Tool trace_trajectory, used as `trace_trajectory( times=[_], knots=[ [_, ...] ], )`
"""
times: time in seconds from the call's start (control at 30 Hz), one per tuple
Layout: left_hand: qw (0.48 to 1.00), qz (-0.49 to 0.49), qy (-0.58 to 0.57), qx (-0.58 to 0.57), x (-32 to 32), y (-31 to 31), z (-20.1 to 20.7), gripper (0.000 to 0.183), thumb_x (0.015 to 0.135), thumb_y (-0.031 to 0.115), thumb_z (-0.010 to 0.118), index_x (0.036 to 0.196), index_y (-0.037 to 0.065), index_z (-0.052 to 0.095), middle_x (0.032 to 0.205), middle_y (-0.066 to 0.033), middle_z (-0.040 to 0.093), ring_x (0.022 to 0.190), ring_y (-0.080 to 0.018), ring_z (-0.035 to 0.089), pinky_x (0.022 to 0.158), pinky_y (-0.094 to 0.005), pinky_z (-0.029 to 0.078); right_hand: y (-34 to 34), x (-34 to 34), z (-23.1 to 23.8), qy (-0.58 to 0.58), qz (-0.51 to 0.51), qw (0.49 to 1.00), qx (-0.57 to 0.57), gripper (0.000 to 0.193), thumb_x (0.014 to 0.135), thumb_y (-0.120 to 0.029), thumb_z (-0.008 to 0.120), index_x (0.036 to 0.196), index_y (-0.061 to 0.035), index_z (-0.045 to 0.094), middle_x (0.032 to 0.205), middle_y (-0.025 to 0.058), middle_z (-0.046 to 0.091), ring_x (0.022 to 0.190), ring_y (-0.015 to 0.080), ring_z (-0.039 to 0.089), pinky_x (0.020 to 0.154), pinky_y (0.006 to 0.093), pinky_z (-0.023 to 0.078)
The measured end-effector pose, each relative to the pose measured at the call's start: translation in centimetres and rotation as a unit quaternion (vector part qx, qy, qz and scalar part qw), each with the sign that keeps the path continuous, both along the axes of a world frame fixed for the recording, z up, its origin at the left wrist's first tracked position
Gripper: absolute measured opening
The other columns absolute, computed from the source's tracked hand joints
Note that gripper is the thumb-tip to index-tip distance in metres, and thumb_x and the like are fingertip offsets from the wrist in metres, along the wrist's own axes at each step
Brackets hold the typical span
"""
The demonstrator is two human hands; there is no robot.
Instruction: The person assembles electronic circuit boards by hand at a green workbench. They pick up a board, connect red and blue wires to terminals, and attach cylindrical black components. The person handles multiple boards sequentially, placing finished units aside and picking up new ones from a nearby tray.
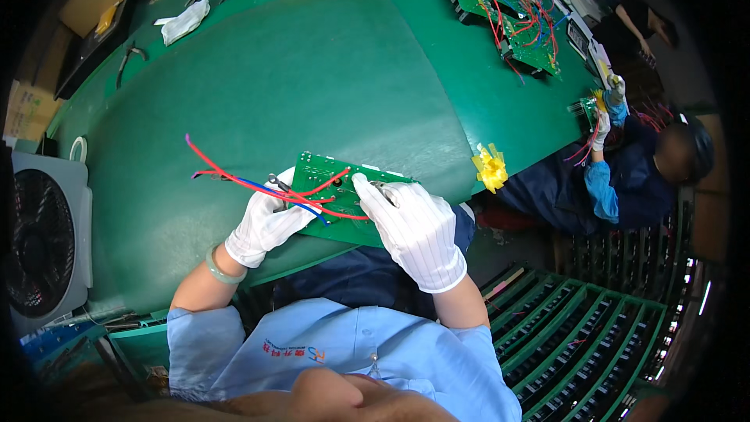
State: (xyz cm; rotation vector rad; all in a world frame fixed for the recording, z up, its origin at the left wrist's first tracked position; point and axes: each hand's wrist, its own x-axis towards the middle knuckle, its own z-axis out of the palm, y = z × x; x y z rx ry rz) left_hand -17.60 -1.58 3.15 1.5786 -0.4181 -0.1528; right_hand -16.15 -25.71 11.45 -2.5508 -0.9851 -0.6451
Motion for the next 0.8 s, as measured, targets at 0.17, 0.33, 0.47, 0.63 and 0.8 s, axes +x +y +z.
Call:
trace_trajectory(
  times=[0.17, 0.33, 0.47, 0.63, 0.8],
  knots=[
    [0.997, 0.004, 0.069, -0.032, -0.3, 0.1, -0.6, 0.044, 0.092, 0.006, 0.066, 0.133, -0.003, 0.053, 0.114, -0.0076, 0.066, 0.097, -0.0129, 0.061, 0.086, -0.0298, 0.050, -0.3, 0.4, -0.4, -0.003, 0.014, 0.999, -0.028, 0.047, 0.069, -0.011, 0.079, 0.115, -0.0121, 0.073, 0.078, 0.0023, 0.061, 0.068, 0.0171, 0.061, 0.051, 0.0289, 0.044],
    [0.992, 0.015, 0.118, -0.046, -0.5, -0.2, 1.0, 0.037, 0.091, 0.010, 0.068, 0.125, -0.003, 0.060, 0.114, -0.0119, 0.066, 0.099, -0.0167, 0.060, 0.091, -0.0337, 0.048, -0.5, 0.5, -0.3, 0.004, 0.022, 0.999, -0.047, 0.048, 0.070, -0.012, 0.079, 0.117, -0.0122, 0.072, 0.079, 0.0016, 0.060, 0.070, 0.0163, 0.061, 0.051, 0.0294, 0.043],
    [0.998, 0.015, 0.056, -0.036, -0.3, -0.2, 0.4, 0.037, 0.090, 0.010, 0.069, 0.124, -0.003, 0.060, 0.113, -0.0124, 0.066, 0.100, -0.0173, 0.060, 0.092, -0.0343, 0.048, -0.7, 0.7, 0.2, 0.013, 0.045, 0.997, -0.055, 0.049, 0.072, -0.012, 0.077, 0.120, -0.0119, 0.070, 0.079, 0.0017, 0.059, 0.070, 0.0163, 0.060, 0.051, 0.0295, 0.044],
    [0.998, 0.032, 0.051, -0.020, -0.2, -0.3, -0.4, 0.040, 0.090, 0.012, 0.070, 0.125, -0.003, 0.059, 0.111, -0.0127, 0.067, 0.099, -0.0188, 0.061, 0.092, -0.0343, 0.048, -0.6, 0.9, -0.1, 0.010, 0.035, 0.998, -0.042, 0.047, 0.073, -0.015, 0.079, 0.119, -0.0136, 0.071, 0.079, 0.0009, 0.060, 0.070, 0.0162, 0.060, 0.051, 0.0293, 0.043],
    [0.993, 0.031, 0.108, -0.043, -0.3, -0.4, -0.2, 0.045, 0.091, 0.013, 0.071, 0.130, -0.003, 0.056, 0.113, -0.0128, 0.067, 0.099, -0.0184, 0.062, 0.092, -0.0336, 0.048, -0.7, 1.0, -0.4, -0.001, 0.023, 0.998, -0.058, 0.048, 0.072, -0.015, 0.079, 0.120, -0.0139, 0.070, 0.079, 0.0011, 0.060, 0.069, 0.0164, 0.060, 0.051, 0.0295, 0.042]
  ],
)
